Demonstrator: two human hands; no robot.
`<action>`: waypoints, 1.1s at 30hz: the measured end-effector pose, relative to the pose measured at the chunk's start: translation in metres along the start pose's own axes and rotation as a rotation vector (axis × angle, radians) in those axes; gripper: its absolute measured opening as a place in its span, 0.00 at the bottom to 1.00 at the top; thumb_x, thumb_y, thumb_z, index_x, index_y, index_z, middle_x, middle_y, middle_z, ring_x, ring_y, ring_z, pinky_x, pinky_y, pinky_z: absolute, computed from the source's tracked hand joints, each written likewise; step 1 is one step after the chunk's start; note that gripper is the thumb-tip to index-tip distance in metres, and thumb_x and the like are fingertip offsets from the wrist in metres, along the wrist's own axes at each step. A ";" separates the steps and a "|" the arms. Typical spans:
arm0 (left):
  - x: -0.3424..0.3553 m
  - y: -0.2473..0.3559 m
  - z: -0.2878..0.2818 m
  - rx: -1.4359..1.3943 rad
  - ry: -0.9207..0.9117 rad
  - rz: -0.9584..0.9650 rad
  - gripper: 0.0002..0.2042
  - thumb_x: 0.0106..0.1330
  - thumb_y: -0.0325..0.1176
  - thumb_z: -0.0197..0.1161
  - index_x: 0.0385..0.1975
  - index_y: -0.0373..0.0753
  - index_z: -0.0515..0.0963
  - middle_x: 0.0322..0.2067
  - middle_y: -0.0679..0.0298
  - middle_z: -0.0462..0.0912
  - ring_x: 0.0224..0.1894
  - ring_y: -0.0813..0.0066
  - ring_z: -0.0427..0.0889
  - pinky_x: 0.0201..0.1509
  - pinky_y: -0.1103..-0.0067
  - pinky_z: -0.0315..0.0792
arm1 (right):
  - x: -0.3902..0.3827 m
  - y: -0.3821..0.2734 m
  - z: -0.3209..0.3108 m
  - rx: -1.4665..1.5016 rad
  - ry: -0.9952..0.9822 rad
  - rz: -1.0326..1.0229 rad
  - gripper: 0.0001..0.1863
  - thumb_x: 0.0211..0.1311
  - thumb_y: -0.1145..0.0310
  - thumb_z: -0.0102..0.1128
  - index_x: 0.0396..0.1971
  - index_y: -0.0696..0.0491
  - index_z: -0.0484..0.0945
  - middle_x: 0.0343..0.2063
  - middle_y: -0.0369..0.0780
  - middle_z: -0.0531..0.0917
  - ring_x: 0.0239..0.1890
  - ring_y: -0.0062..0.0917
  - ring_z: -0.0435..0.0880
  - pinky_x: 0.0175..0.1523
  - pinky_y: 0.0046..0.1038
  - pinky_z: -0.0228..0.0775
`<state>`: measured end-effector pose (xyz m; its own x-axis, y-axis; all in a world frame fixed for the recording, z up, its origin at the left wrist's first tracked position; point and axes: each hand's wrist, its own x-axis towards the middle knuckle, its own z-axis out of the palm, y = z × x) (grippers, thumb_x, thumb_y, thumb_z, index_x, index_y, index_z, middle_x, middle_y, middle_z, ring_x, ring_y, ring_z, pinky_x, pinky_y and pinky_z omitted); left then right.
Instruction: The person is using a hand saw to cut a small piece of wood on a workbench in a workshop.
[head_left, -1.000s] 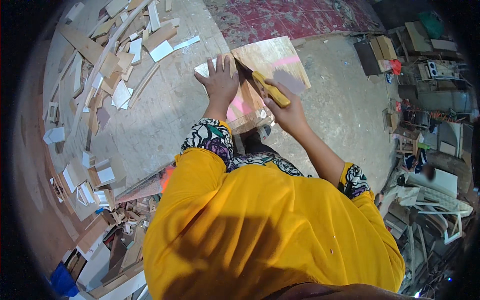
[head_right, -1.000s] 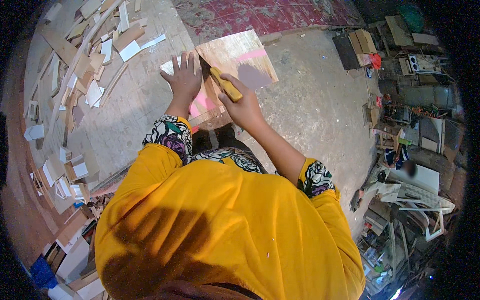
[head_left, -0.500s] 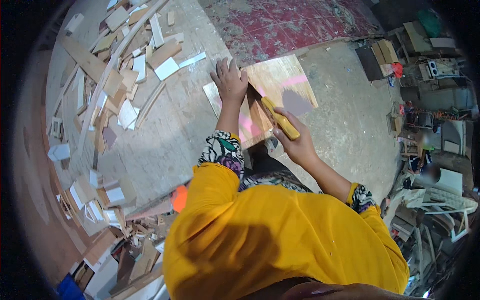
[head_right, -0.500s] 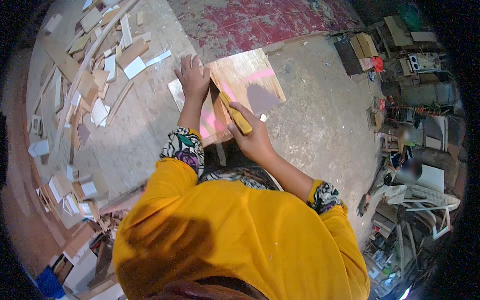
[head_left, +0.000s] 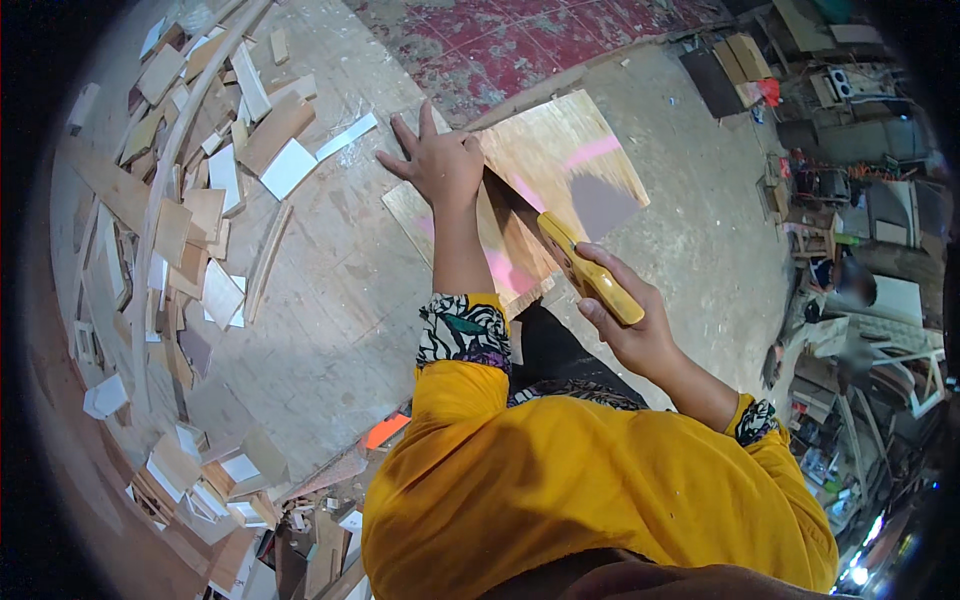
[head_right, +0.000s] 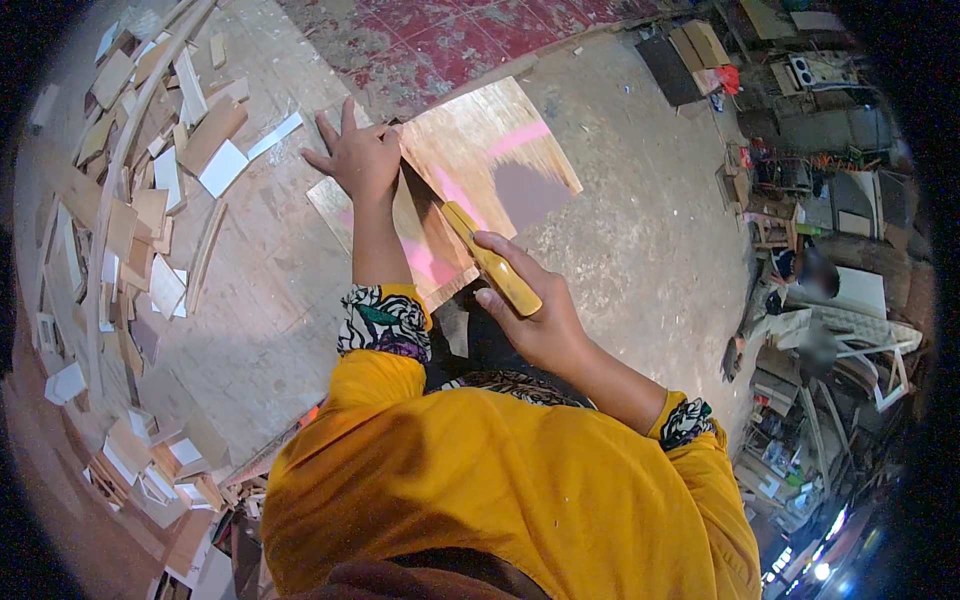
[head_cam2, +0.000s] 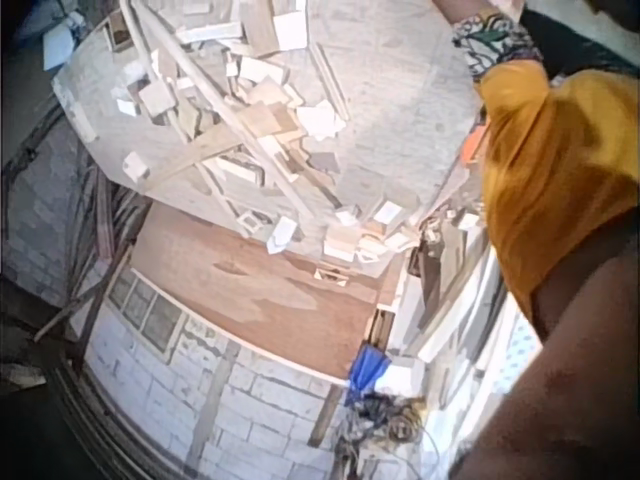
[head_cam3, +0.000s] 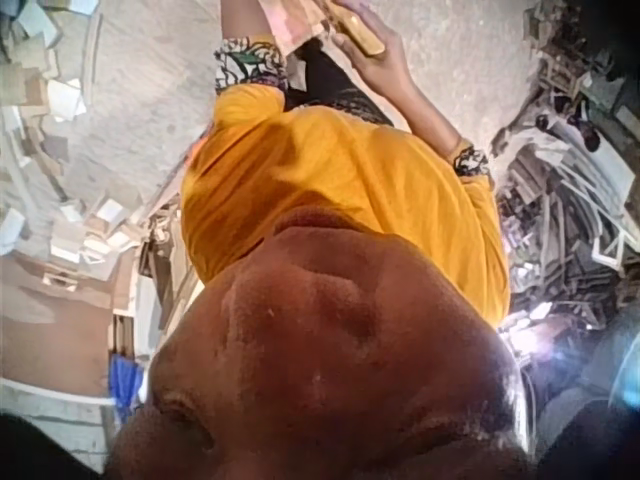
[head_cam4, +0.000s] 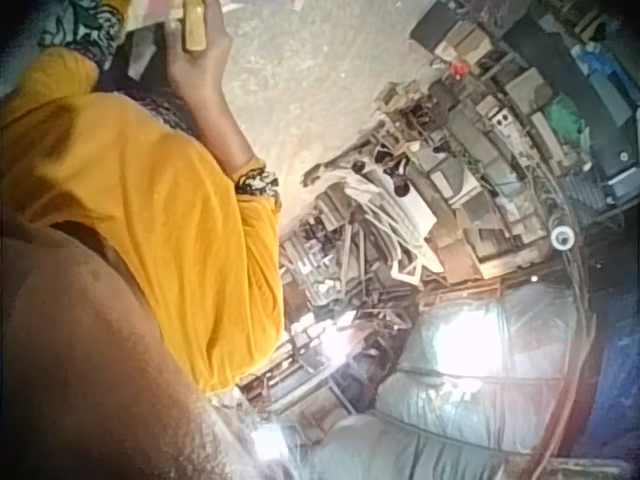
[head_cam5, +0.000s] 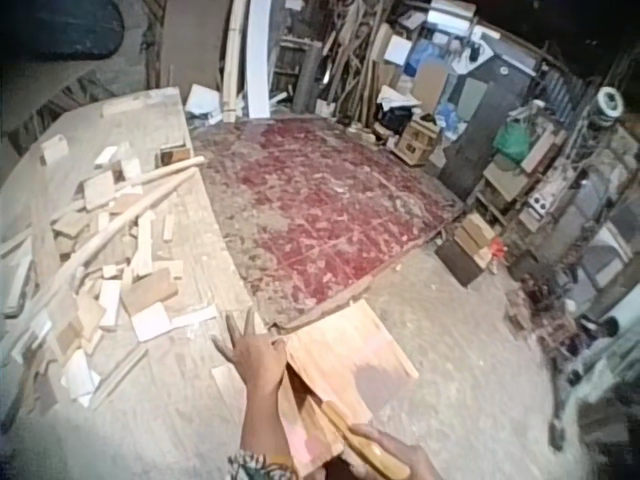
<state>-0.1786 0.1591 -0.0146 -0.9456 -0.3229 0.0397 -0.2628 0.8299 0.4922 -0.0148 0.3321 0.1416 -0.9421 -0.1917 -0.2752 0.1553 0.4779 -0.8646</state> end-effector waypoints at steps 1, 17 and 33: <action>0.000 0.000 0.001 -0.009 0.008 -0.020 0.10 0.57 0.43 0.58 0.33 0.54 0.86 0.66 0.72 0.59 0.71 0.55 0.45 0.68 0.43 0.33 | -0.002 0.000 0.001 -0.003 -0.003 0.005 0.26 0.57 0.78 0.59 0.58 0.53 0.67 0.50 0.45 0.77 0.51 0.30 0.76 0.57 0.26 0.63; -0.005 -0.007 0.008 -0.017 0.080 0.086 0.09 0.57 0.40 0.58 0.29 0.48 0.85 0.64 0.72 0.61 0.71 0.60 0.45 0.68 0.42 0.34 | 0.018 -0.014 -0.001 -0.028 -0.022 0.024 0.23 0.58 0.76 0.61 0.55 0.53 0.70 0.43 0.40 0.79 0.42 0.24 0.78 0.49 0.23 0.69; -0.028 -0.024 0.020 -0.021 0.210 0.150 0.22 0.62 0.38 0.54 0.57 0.46 0.69 0.64 0.62 0.62 0.70 0.57 0.51 0.69 0.49 0.42 | -0.013 0.053 0.006 -0.072 0.028 -0.305 0.25 0.57 0.76 0.60 0.56 0.53 0.69 0.51 0.47 0.77 0.54 0.35 0.76 0.57 0.28 0.65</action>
<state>-0.1497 0.1568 -0.0449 -0.9124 -0.2860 0.2927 -0.1161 0.8667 0.4851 0.0076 0.3553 0.0968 -0.9498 -0.3127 0.0052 -0.1568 0.4618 -0.8730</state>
